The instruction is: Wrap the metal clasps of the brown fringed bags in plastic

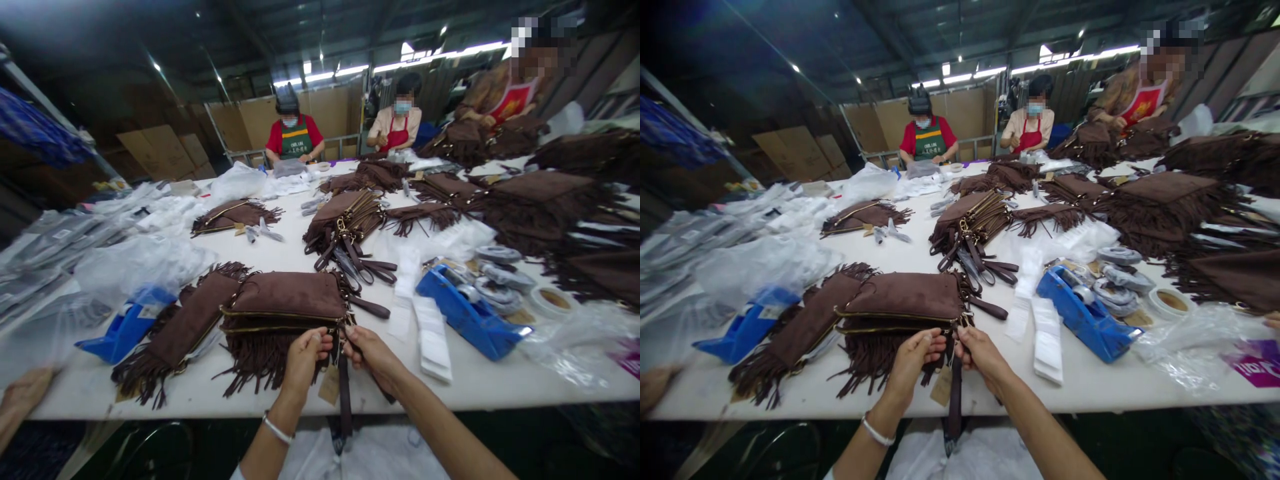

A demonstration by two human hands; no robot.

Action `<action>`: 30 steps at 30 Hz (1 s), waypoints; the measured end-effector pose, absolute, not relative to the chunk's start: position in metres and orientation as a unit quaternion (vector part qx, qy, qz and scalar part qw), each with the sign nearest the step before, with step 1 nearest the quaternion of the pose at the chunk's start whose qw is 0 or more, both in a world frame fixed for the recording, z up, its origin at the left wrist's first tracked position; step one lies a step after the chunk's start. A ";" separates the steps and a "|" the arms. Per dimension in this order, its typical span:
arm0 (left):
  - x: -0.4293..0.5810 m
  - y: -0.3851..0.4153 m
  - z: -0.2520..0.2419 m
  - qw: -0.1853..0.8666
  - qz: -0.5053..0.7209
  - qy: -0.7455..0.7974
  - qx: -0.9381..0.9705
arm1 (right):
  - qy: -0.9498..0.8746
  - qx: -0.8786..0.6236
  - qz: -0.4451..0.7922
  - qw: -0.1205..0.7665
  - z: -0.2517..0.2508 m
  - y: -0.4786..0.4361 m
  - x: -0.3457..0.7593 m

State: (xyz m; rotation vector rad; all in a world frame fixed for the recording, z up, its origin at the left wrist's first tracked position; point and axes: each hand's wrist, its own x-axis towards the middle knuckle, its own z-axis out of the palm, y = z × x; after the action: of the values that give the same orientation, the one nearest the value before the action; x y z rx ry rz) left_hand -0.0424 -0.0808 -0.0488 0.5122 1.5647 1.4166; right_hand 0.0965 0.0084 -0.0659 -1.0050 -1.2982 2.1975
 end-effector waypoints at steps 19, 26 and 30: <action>-0.068 -0.079 -0.032 0.328 0.676 0.655 0.072 | -0.383 -0.354 0.830 0.197 -0.076 -0.030 0.082; -0.076 -0.093 -0.059 0.351 0.659 0.659 0.086 | -0.374 -0.408 0.796 0.245 -0.092 -0.054 0.071; -0.071 -0.099 -0.058 0.389 0.645 0.652 0.082 | -0.349 -0.390 0.805 0.281 -0.088 -0.057 0.078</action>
State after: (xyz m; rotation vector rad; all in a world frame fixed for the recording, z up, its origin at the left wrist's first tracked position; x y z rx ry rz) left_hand -0.0712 -0.0986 -0.0584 0.2073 1.6577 1.6411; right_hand 0.0778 -0.0568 -0.0881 -1.0441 -0.9349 2.1568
